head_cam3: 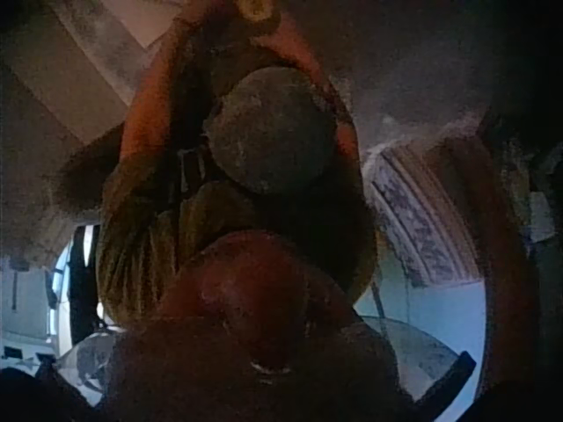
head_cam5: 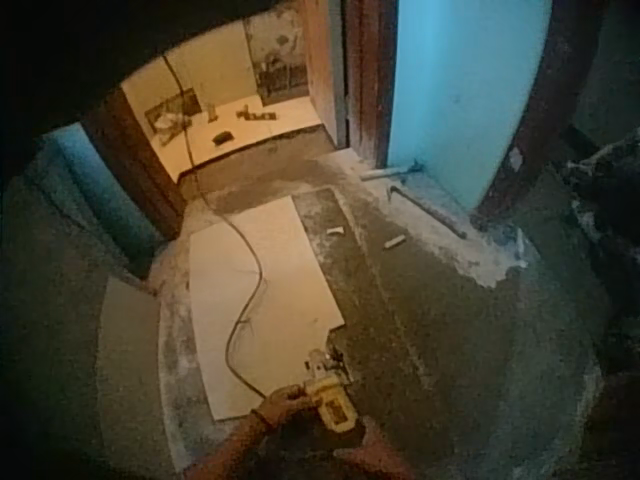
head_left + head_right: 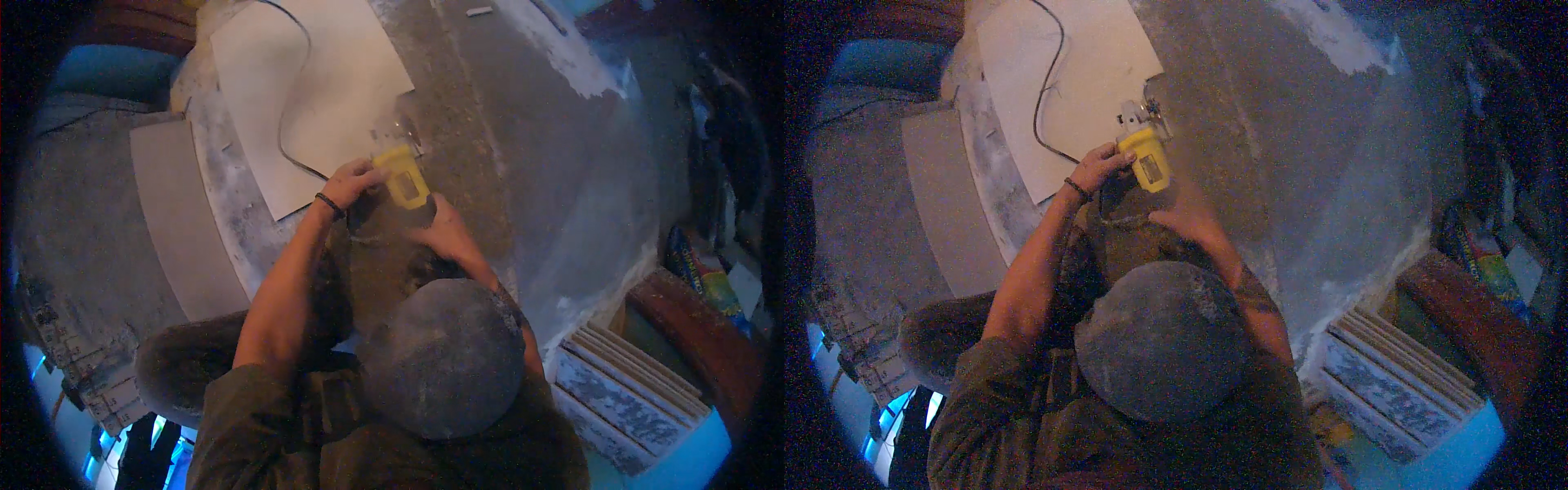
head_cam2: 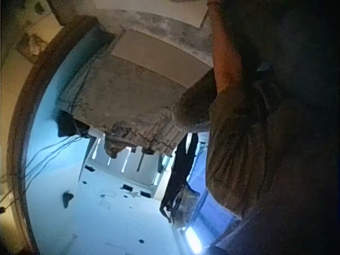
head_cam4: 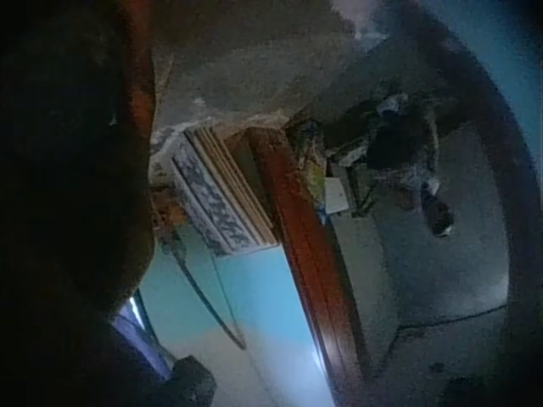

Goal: The person marks a ceramic tile with a pencil, uses an angle grinder to cut a piece out of the tile, and then places the tile onto the floor next to a pipe to check the fit.

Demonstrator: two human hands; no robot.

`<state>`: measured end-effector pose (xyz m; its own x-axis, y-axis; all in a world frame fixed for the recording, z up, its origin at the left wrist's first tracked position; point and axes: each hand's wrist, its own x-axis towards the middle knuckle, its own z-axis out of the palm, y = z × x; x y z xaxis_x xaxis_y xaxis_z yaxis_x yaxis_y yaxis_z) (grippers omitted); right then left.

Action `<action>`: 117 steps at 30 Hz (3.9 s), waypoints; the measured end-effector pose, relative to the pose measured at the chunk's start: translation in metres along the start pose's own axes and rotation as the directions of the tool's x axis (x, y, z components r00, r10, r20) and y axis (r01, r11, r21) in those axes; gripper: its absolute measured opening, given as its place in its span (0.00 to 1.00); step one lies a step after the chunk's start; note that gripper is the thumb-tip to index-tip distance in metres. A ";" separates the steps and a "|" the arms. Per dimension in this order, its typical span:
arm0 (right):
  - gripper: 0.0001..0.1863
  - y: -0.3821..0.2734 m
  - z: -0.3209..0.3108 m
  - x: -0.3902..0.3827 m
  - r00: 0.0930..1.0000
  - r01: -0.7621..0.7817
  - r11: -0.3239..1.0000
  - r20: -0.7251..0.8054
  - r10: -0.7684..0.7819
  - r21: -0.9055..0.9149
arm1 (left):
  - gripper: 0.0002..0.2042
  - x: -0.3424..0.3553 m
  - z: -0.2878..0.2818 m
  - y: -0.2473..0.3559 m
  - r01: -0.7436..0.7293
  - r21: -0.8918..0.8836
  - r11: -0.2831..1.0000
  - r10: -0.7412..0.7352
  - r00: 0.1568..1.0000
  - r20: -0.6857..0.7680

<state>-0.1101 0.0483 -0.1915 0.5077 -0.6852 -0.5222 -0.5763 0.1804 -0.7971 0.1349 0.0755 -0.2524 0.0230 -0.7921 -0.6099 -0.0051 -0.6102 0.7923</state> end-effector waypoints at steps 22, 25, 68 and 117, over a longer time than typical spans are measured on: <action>0.40 0.007 0.004 0.007 1.000 -0.012 0.998 0.018 0.011 0.066 | 0.22 0.004 -0.006 0.008 0.081 0.081 0.993 -0.087 0.994 0.066; 0.40 -0.007 -0.002 0.000 0.999 -0.039 0.997 0.034 0.037 0.059 | 0.22 -0.002 -0.001 0.010 0.055 -0.008 0.998 -0.055 0.996 0.067; 0.37 0.011 -0.001 -0.030 0.997 -0.061 0.990 0.051 0.055 0.129 | 0.24 -0.025 0.018 0.010 0.073 0.088 0.993 -0.084 0.988 0.127; 0.39 0.005 0.005 -0.014 0.999 0.028 0.999 -0.018 -0.027 0.035 | 0.21 0.000 0.003 0.000 0.065 0.132 0.989 -0.086 0.984 0.157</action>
<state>-0.1169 0.0617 -0.1897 0.5116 -0.7026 -0.4946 -0.5392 0.1857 -0.8215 0.1315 0.0751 -0.2528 -0.1338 -0.7294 -0.6708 -0.1353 -0.6571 0.7415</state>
